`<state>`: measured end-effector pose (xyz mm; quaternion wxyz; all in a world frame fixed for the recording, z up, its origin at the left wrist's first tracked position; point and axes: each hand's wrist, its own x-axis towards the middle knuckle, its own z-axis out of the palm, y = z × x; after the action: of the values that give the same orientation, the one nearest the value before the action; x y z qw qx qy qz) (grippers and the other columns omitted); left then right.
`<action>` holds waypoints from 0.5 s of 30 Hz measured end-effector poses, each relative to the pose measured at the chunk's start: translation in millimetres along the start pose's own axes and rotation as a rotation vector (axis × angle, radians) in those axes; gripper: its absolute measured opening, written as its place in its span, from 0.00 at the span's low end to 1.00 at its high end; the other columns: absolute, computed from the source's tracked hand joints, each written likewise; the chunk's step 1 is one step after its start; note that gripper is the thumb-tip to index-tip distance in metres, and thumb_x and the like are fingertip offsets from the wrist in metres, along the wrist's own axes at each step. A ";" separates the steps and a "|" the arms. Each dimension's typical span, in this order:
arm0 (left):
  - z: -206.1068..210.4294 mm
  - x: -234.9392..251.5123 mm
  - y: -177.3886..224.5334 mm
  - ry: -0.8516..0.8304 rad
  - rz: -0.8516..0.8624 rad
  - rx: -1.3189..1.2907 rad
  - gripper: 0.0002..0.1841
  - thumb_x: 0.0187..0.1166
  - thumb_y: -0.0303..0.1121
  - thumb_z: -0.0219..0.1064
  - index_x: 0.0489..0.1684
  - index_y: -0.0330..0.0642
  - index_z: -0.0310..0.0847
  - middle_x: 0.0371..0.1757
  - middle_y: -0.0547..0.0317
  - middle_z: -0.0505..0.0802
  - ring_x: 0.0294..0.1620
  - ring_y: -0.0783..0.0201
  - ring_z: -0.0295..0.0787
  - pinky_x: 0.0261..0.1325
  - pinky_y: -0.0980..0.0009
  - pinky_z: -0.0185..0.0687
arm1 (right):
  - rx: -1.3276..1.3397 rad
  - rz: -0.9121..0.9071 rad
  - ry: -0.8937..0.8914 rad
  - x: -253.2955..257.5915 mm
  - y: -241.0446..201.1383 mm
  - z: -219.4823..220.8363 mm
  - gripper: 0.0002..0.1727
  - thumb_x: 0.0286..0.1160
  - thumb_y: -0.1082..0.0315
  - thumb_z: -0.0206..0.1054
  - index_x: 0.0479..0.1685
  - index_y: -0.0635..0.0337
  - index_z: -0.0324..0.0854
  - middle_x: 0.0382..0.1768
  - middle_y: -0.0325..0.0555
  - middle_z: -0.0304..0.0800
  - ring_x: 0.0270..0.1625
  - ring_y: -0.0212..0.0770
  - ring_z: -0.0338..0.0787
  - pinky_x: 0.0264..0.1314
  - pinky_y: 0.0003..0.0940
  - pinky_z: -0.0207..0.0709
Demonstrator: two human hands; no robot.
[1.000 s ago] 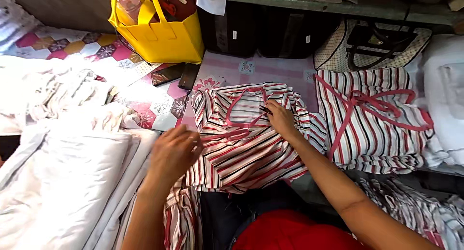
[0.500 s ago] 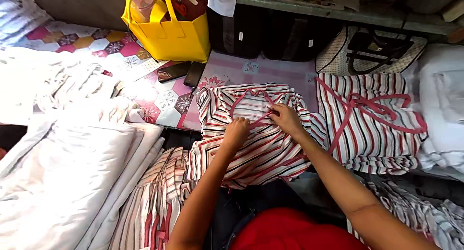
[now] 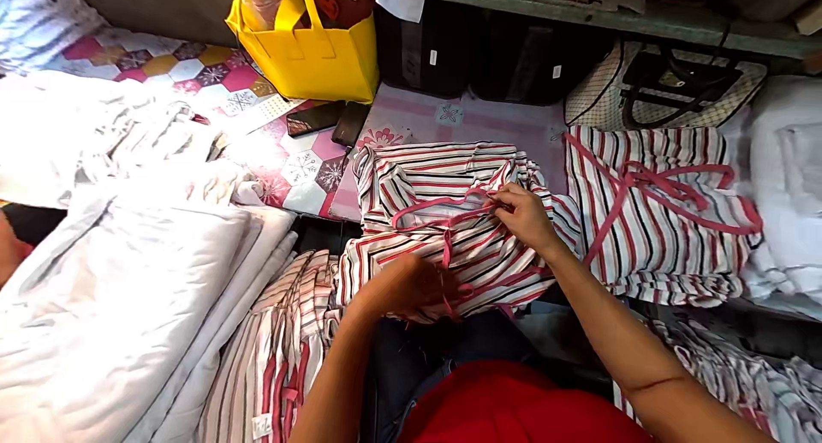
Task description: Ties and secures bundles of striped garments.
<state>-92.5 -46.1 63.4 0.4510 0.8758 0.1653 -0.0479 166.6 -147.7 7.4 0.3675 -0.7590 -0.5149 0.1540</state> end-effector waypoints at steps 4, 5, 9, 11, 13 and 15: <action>6.3 79.2 -57.2 0.246 -0.061 0.262 0.18 0.75 0.20 0.68 0.64 0.32 0.86 0.66 0.37 0.89 0.71 0.37 0.82 0.74 0.36 0.71 | -0.022 -0.129 0.089 -12.5 -2.9 0.7 0.09 0.67 0.80 0.72 0.41 0.64 0.95 0.44 0.53 0.90 0.48 0.49 0.90 0.52 0.50 0.83; 9.8 84.2 -63.9 0.277 -0.031 0.318 0.11 0.75 0.20 0.69 0.52 0.29 0.89 0.58 0.35 0.92 0.66 0.35 0.86 0.70 0.35 0.75 | -0.028 -0.166 0.122 -16.2 -2.9 0.0 0.08 0.66 0.79 0.72 0.40 0.63 0.95 0.44 0.53 0.91 0.47 0.48 0.90 0.51 0.49 0.84; 22.9 44.2 -63.3 0.596 0.253 0.420 0.02 0.71 0.20 0.71 0.30 0.29 0.87 0.39 0.40 0.92 0.48 0.41 0.93 0.51 0.45 0.88 | -0.082 -0.328 0.231 -46.2 -1.3 -7.5 0.09 0.63 0.78 0.72 0.39 0.60 0.96 0.44 0.55 0.90 0.42 0.46 0.90 0.42 0.44 0.85; 51.8 19.5 -76.7 0.666 0.291 0.449 0.05 0.74 0.23 0.67 0.34 0.31 0.89 0.38 0.43 0.92 0.44 0.44 0.93 0.46 0.49 0.89 | -0.116 -0.343 0.168 -70.9 4.8 -0.7 0.11 0.66 0.76 0.70 0.40 0.56 0.96 0.44 0.55 0.92 0.37 0.47 0.92 0.36 0.43 0.86; 87.5 0.6 -89.2 0.656 0.221 0.431 0.09 0.79 0.26 0.65 0.45 0.33 0.91 0.47 0.43 0.94 0.53 0.43 0.93 0.56 0.47 0.88 | -0.151 -0.260 0.010 -95.4 10.5 10.3 0.12 0.67 0.77 0.69 0.44 0.56 0.95 0.46 0.56 0.93 0.37 0.51 0.94 0.34 0.49 0.87; 108.2 -12.7 -86.0 0.655 0.128 0.360 0.12 0.80 0.29 0.66 0.54 0.33 0.91 0.55 0.42 0.94 0.62 0.41 0.91 0.66 0.46 0.84 | -0.137 -0.114 -0.166 -112.1 10.0 16.4 0.11 0.69 0.77 0.70 0.47 0.60 0.94 0.51 0.57 0.93 0.46 0.55 0.95 0.46 0.57 0.88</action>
<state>-126.0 -90.1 -63.9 0.2154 0.9185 0.2347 0.2344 115.9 -243.4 -27.2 0.2789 -0.7364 -0.5953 0.1596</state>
